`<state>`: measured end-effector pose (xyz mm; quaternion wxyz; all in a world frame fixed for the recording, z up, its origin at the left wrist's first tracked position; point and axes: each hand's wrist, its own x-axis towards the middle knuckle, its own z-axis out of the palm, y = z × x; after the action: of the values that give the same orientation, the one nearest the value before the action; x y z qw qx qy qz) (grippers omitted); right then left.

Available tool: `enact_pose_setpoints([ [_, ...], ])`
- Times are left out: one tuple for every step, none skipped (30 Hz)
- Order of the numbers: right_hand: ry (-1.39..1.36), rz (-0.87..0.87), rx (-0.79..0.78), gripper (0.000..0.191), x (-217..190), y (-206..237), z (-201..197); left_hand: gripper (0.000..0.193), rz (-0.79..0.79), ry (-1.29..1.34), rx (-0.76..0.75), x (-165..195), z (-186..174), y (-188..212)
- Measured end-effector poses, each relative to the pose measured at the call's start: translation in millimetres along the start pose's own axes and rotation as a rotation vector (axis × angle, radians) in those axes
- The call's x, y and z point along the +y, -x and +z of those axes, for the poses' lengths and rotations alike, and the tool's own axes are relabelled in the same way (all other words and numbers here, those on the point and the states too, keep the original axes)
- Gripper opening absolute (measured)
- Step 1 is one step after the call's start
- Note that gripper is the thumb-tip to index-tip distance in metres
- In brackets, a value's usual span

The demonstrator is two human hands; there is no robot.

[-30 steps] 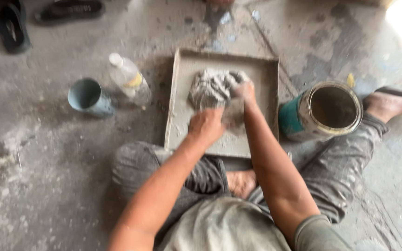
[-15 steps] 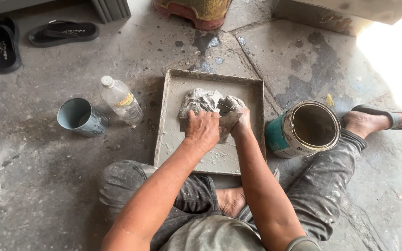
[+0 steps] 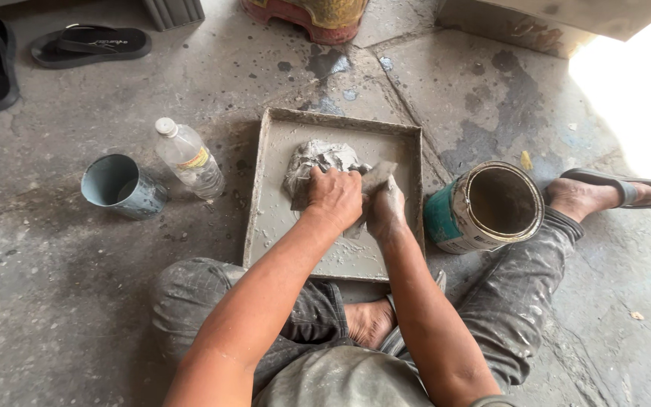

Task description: The person sits on the floor and kneads and folds a mound of wet cement mortar in a square metal tray by hand, occasionally adding water from a plastic bottle. They then use a small flat trowel-like piece to scrape and shape the mortar pile in the tray.

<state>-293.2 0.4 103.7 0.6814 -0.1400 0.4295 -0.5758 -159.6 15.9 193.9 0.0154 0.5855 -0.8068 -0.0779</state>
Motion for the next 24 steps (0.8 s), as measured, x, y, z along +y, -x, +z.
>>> enact_pose_setpoints([
  [0.015, -0.02, -0.007, 0.048, 0.2, 2.0, 0.8, 0.029, -0.013, 0.009, -0.011, -0.3, 3.2, -3.2],
  [0.03, -0.039, -0.016, 0.05, 0.8, 3.3, 0.8, 0.027, -0.024, -0.005, -0.021, -0.6, 6.4, -6.7],
  [0.044, -0.057, -0.028, 0.053, 0.7, 6.6, 2.3, 0.025, -0.036, -0.021, -0.032, -1.7, 9.4, -10.7],
  [0.022, -0.057, -0.05, 0.054, 0.3, 11.0, 4.4, 0.023, -0.051, -0.036, -0.042, -3.1, 12.3, -14.6],
  [0.0, -0.053, -0.069, 0.055, 0.0, 16.9, 6.6, 0.024, -0.054, -0.034, -0.031, -5.0, 15.6, -17.0],
  [-0.023, -0.053, -0.089, 0.057, -0.4, 23.5, 8.2, 0.026, -0.055, -0.035, -0.018, -7.3, 18.4, -20.0],
  [0.024, -0.021, -0.093, 0.057, -0.9, 30.7, 9.3, 0.028, -0.057, -0.04, 0.001, -11.0, 20.2, -24.1],
  [0.072, 0.011, -0.099, 0.058, -1.6, 38.0, 9.4, 0.026, -0.085, -0.05, -0.012, -15.2, 21.3, -28.3],
  [0.12, 0.047, -0.098, 0.06, -2.7, 44.7, 8.5, 0.024, -0.113, -0.058, -0.033, -19.2, 22.3, -31.4],
  [0.139, 0.062, -0.12, 0.067, -4.5, 49.8, 6.9, 0.023, -0.138, -0.063, -0.057, -22.6, 23.2, -32.8],
  [0.158, 0.074, -0.142, 0.075, -7.2, 52.8, 4.6, 0.023, -0.133, -0.069, -0.023, -26.4, 23.7, -32.4],
  [0.177, 0.082, -0.166, 0.083, -10.8, 53.0, 2.1, 0.023, -0.128, -0.076, 0.015, -29.7, 24.1, -29.6],
  [0.077, 0.047, -0.116, 0.086, -15.4, 50.2, -0.1, 0.023, -0.123, -0.083, 0.057, -32.2, 23.5, -26.2],
  [-0.023, 0.013, -0.068, 0.089, -21.2, 44.0, -1.7, 0.024, -0.104, -0.041, 0.051, -33.6, 22.6, -21.1],
  [-0.126, -0.015, -0.013, 0.092, -27.3, 35.3, -2.4, 0.026, -0.083, 0.002, 0.037, -33.6, 22.5, -11.8],
  [-0.231, -0.048, -0.012, 0.087, -34.2, 24.3, -2.1, 0.028, -0.058, 0.046, 0.014, -31.2, 22.4, -1.8],
  [-0.336, -0.082, -0.01, 0.082, -41.1, 11.6, -0.3, 0.03, -0.026, 0.078, 0.038, -27.2, 22.4, 9.1],
  [-0.44, -0.12, -0.018, 0.078, -47.5, -1.4, 2.9, 0.033, 0.003, 0.107, 0.071, -21.9, 22.4, 20.2],
  [-0.489, -0.134, -0.001, 0.081, -53.1, -13.6, 7.4, 0.036, 0.029, 0.132, 0.116, -18.0, 21.1, 27.2],
  [-0.537, -0.145, 0.012, 0.084, -57.9, -24.5, 12.7, 0.032, 0.046, 0.125, 0.087, -14.2, 19.8, 32.4],
  [-0.585, -0.152, 0.03, 0.086, -61.2, -33.0, 18.2, 0.029, 0.06, 0.121, 0.052, -9.1, 19.1, 37.3],
  [-0.605, -0.15, 0.031, 0.087, -63.1, -38.7, 23.9, 0.026, 0.072, 0.118, 0.013, -5.9, 18.2, 39.5],
  [-0.626, -0.146, 0.03, 0.088, -64.1, -41.7, 29.6, 0.024, 0.055, 0.119, 0.003, -4.8, 16.8, 39.1],
  [-0.648, -0.143, 0.029, 0.088, -63.8, -42.0, 35.1, 0.022, 0.039, 0.12, -0.007, -4.7, 15.5, 37.0],
])
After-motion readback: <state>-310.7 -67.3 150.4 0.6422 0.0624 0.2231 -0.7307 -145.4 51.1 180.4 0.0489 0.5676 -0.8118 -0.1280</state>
